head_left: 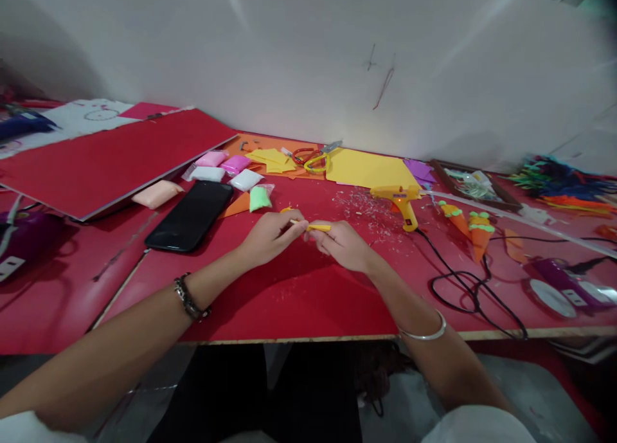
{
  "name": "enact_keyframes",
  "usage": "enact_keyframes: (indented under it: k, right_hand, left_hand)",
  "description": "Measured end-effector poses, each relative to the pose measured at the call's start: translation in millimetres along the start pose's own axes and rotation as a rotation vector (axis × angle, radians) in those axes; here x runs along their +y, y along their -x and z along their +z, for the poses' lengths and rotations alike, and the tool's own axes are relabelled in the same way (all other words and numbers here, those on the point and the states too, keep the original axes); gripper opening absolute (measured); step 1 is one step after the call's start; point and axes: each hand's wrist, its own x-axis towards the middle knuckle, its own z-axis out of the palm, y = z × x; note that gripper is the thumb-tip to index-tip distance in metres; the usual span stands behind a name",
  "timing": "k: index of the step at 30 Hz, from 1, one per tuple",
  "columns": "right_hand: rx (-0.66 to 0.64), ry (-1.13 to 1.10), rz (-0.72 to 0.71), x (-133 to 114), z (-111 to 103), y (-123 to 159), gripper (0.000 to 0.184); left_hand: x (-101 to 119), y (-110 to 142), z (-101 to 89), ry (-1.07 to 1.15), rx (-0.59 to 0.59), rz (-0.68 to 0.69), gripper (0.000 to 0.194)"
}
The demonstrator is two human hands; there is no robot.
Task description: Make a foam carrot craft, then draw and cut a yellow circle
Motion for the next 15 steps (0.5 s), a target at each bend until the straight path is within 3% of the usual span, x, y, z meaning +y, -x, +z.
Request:
enact_keyframes:
  k: [2,4,7,10,13,15]
  right_hand:
    - [-0.04,-0.11,-0.022,1.2,-1.1,0.6,0.041]
    - [-0.012,-0.043,-0.04,3.0,-0.4,0.9,0.039]
    - [0.089,0.302,-0.046,4.8,2.8,1.2,0.034]
    - [0.106,0.655,-0.09,3.6,5.3,2.2,0.036]
    - [0.102,0.817,-0.15,0.3,6.3,2.6,0.038]
    - [0.11,0.822,-0.131,-1.3,6.6,1.8,0.036]
  left_hand:
    - [-1.5,-0.2,-3.5,-0.056,-0.063,0.079,0.034]
    - [-2.6,0.0,-4.2,-0.032,-0.075,0.049,0.038]
    - [-2.9,0.3,-1.8,0.108,-0.083,-0.14,0.043]
    - [-1.8,-0.5,1.6,0.31,-0.156,-0.372,0.046]
    - [-0.9,-1.9,5.0,0.475,-0.19,-0.513,0.045]
    - [-0.9,-2.6,5.7,0.443,-0.153,-0.496,0.044]
